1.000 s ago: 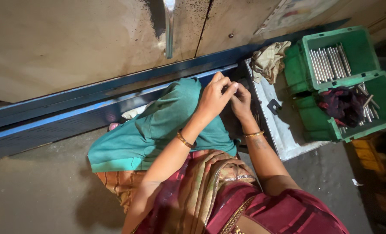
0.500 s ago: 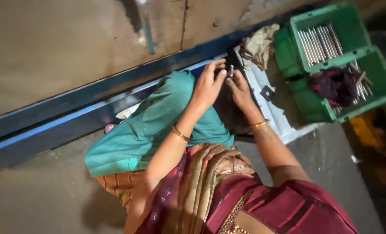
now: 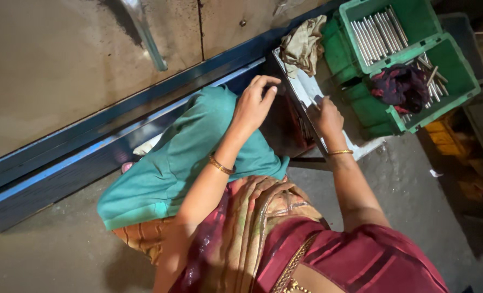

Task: The person sits on the floor and repeatedly polishes cylindrical metal rods using a cloth and a metal tool. They wipe the rods with a cloth, rub them against a metal surface, and place them back into a green plastic crate.

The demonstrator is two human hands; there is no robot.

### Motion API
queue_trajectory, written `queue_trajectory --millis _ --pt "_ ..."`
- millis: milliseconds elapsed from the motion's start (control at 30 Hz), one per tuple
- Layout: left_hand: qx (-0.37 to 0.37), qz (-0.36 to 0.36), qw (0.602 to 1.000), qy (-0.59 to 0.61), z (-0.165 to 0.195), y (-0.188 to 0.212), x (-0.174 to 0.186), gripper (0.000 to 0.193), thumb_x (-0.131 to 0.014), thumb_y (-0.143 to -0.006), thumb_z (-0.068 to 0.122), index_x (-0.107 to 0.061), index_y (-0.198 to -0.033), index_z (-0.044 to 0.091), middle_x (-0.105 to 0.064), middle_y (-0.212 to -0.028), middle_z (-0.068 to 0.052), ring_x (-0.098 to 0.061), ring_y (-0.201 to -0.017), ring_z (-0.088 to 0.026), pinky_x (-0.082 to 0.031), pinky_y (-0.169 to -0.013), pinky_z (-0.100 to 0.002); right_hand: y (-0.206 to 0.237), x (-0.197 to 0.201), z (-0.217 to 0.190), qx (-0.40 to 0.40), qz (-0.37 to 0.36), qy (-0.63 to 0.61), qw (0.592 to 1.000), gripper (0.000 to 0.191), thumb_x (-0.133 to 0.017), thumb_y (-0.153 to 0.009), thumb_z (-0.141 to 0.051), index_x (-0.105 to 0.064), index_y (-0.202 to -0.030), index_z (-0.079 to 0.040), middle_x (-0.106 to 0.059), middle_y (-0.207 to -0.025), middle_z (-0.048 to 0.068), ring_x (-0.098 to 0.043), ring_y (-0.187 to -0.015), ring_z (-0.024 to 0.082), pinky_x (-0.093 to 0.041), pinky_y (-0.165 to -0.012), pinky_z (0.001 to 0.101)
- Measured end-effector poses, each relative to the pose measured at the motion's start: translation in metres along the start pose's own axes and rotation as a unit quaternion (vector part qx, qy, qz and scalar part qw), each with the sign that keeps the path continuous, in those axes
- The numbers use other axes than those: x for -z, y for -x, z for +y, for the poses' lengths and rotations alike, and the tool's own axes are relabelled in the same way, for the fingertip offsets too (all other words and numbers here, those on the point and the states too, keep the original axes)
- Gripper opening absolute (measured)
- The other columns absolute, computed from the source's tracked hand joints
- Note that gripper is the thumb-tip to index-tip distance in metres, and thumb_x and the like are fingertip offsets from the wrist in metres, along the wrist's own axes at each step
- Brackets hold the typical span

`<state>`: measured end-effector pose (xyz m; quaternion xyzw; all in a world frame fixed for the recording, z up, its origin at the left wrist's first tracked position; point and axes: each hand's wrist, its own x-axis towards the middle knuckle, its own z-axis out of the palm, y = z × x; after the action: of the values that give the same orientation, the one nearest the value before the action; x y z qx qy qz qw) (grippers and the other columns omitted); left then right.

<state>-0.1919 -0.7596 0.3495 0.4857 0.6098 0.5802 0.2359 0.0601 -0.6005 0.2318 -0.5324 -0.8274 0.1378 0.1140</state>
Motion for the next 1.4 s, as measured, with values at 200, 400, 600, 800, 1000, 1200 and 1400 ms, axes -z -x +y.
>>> queue_trajectory --millis 200,400,600,800,1000,1200,1400 --pt "0.011 -0.015 0.999 0.034 -0.023 -0.009 -0.011 0.021 -0.06 -0.1 0.019 -0.068 -0.115 0.006 -0.069 -0.113 -0.012 -0.07 -0.099 -0.028 -0.056 -0.085 -0.036 -0.029 -0.018 -0.002 -0.013 0.021 -0.029 0.999 0.03 -0.075 -0.092 -0.029 -0.058 -0.099 -0.004 -0.071 -0.09 0.023 -0.067 -0.086 0.045 -0.052 -0.074 0.0525" --pt "0.059 -0.034 0.993 0.095 -0.064 -0.022 -0.032 0.044 -0.058 -0.102 0.032 -0.057 -0.133 0.001 -0.073 -0.115 -0.017 -0.072 -0.105 -0.024 -0.056 -0.093 -0.035 -0.039 0.015 -0.073 0.138 0.018 -0.271 0.953 0.031 -0.08 -0.082 -0.005 -0.056 -0.102 -0.001 -0.074 -0.091 0.011 -0.065 -0.075 0.022 -0.052 -0.064 0.0324" --pt "0.192 -0.011 0.927 0.323 -0.081 -0.032 -0.031 0.058 -0.049 -0.106 0.048 -0.059 -0.134 -0.002 -0.07 -0.113 -0.015 -0.07 -0.101 -0.021 -0.06 -0.084 -0.035 -0.017 0.091 -0.159 0.287 -0.074 -0.261 0.919 0.026 -0.079 -0.089 -0.001 -0.057 -0.105 -0.001 -0.069 -0.098 0.011 -0.065 -0.083 0.018 -0.054 -0.073 0.0302" --pt "0.253 0.02 0.819 0.515 -0.07 -0.032 -0.012 0.044 -0.058 -0.1 0.049 -0.065 -0.106 0.005 -0.066 -0.084 -0.005 -0.063 -0.064 -0.014 -0.05 -0.051 -0.028 -0.001 0.135 -0.187 0.385 -0.048 -0.33 0.861 0.023 -0.079 -0.084 0.004 -0.059 -0.096 0.0 -0.066 -0.114 0.014 -0.065 -0.099 0.023 -0.052 -0.079 0.0289" --pt "0.268 0.025 0.774 0.574 -0.056 -0.034 -0.002 0.049 -0.062 -0.099 0.053 -0.052 -0.074 0.013 -0.051 -0.061 0.001 -0.043 -0.042 -0.009 -0.029 -0.036 -0.023 0.003 0.146 -0.192 0.32 -0.074 -0.301 0.895 0.023 -0.078 -0.091 0.001 -0.069 -0.113 0.001 -0.07 -0.1 0.009 -0.065 -0.091 0.015 -0.051 -0.081 0.027" --pt "0.294 0.037 0.767 0.569 -0.046 -0.037 -0.005 0.046 -0.064 -0.096 0.052 -0.054 -0.073 0.014 -0.052 -0.061 0.0 -0.038 -0.041 -0.009 -0.025 -0.035 -0.024 0.008 0.145 -0.195 0.247 -0.136 -0.317 0.906 0.025 -0.074 -0.095 -0.005 -0.069 -0.119 -0.001 -0.073 -0.097 0.006 -0.064 -0.085 0.01 -0.051 -0.074 0.0255" --pt "0.291 0.039 0.775 0.56 -0.043 -0.039 -0.005 0.047 -0.064 -0.096 0.053 -0.056 -0.072 0.013 -0.049 -0.058 0.002 -0.035 -0.039 -0.008 -0.024 -0.035 -0.024 0.01 0.147 -0.199 0.278 -0.131 -0.315 0.898 0.022 -0.073 -0.096 -0.006 -0.07 -0.118 -0.001 -0.073 -0.098 0.007 -0.064 -0.088 0.01 -0.052 -0.077 0.0255"
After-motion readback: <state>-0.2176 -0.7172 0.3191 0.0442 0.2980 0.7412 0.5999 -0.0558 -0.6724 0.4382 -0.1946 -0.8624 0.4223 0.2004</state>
